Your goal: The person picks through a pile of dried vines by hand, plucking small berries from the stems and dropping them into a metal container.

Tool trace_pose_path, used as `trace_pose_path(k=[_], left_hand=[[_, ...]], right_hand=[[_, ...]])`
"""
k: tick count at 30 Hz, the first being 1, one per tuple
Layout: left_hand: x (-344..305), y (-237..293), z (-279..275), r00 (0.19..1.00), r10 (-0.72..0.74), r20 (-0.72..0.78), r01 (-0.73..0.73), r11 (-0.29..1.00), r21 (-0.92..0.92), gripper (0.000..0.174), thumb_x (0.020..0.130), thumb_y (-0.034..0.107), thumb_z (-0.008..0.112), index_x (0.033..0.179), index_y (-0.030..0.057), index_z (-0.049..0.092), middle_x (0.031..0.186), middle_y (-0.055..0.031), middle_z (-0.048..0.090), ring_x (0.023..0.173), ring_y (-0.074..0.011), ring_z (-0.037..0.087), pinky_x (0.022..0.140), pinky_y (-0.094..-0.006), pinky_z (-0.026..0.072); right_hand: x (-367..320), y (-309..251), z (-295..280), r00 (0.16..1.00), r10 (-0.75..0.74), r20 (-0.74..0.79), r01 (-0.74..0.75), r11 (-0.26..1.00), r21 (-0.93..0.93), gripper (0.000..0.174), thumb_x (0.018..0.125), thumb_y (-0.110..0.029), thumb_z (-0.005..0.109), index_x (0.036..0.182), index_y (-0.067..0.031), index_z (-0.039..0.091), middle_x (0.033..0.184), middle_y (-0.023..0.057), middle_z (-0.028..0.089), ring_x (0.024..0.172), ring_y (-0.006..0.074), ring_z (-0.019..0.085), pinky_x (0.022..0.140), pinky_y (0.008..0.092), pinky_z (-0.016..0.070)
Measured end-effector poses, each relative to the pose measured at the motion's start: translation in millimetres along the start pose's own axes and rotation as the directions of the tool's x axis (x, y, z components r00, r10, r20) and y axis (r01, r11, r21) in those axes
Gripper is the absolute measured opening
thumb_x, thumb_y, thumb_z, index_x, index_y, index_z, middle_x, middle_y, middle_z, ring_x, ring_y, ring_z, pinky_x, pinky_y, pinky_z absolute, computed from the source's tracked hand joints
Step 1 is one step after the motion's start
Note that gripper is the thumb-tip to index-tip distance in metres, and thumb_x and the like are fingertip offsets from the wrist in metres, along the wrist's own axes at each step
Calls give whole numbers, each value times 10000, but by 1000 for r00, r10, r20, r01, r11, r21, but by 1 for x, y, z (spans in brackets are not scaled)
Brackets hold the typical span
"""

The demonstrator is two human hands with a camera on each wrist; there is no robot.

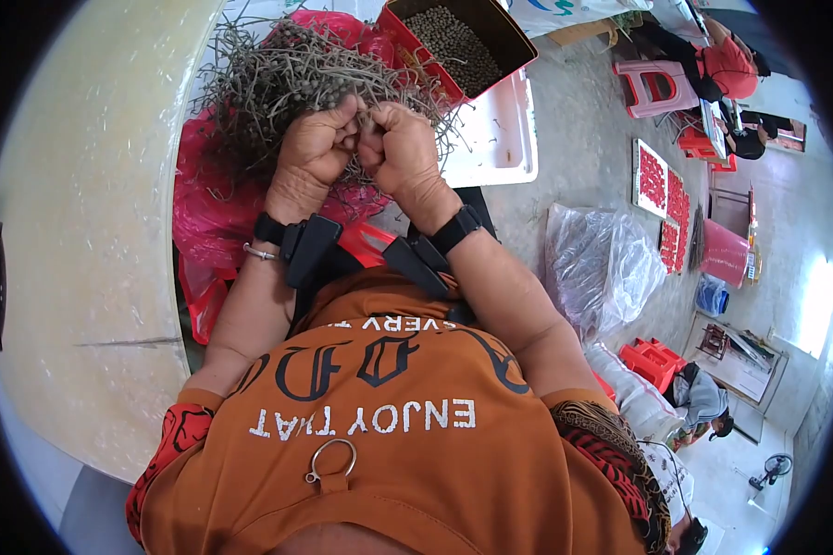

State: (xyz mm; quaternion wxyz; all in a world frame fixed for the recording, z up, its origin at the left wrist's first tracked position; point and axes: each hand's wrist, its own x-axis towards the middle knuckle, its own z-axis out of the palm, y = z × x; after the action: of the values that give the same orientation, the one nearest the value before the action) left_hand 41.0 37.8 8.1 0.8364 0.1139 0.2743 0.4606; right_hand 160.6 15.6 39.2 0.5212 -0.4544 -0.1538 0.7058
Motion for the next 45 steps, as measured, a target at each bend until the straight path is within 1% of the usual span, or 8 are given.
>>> trace_pose_path(k=[2,3,5,9,14,25,34,45], left_hand=[[2,2,-3,1000,-10,-25,11,999,42,125,855,143,567,792,37,580,607,-3,486,543,-109,419,516,-232,348],[9,4,-12,999,-44,-8,43,994,-97,140,859,154,563,780,38,573,581,3,458,519,-105,401,517,-240,356],[14,9,-19,994,-102,38,109,923,-369,171,866,174,556,757,42,559,529,16,400,472,-97,365,519,-255,371],[1,14,2,999,17,47,-12,994,-107,207,884,207,532,751,48,532,508,21,337,453,-96,328,544,-270,375],[3,10,-9,995,-76,68,80,994,-67,222,891,211,522,755,37,539,507,13,358,439,-107,322,568,-288,384],[7,1,8,991,-8,-137,0,998,-59,149,846,121,577,726,33,594,536,18,460,468,-108,421,458,-245,349],[5,0,-5,1000,27,-12,-27,999,-19,135,828,123,601,726,36,596,573,5,505,468,-105,429,460,-237,351],[1,1,11,994,-21,-107,16,999,-43,174,830,138,599,682,50,569,547,12,461,442,-119,399,467,-266,374]], right_hand=[[-1,-5,-8,996,28,89,-35,997,71,155,789,-47,471,635,-31,477,525,27,397,412,120,342,393,237,276],[-4,-10,-10,932,-223,285,291,930,-225,150,785,-43,464,636,-25,472,524,30,398,414,120,339,395,236,275],[-14,-17,-6,541,-366,757,839,302,-453,139,776,-35,451,639,-13,460,521,37,401,417,122,331,401,234,273],[-40,-20,23,899,-147,412,312,876,-367,89,766,-13,452,682,0,479,562,41,438,437,120,359,402,224,270],[-25,-22,7,995,-97,23,100,971,-218,65,776,-10,463,738,1,515,626,47,485,452,112,384,407,218,289],[-12,-17,22,975,-207,84,200,646,-736,112,773,-112,604,775,-13,551,615,27,526,455,73,424,384,204,307],[-2,-16,15,946,-325,-17,267,804,-532,164,702,-68,669,799,3,557,613,24,547,476,66,466,402,203,346],[-4,-19,17,906,-376,195,302,251,-920,190,713,-72,662,839,30,564,670,79,615,611,110,581,559,245,474]])
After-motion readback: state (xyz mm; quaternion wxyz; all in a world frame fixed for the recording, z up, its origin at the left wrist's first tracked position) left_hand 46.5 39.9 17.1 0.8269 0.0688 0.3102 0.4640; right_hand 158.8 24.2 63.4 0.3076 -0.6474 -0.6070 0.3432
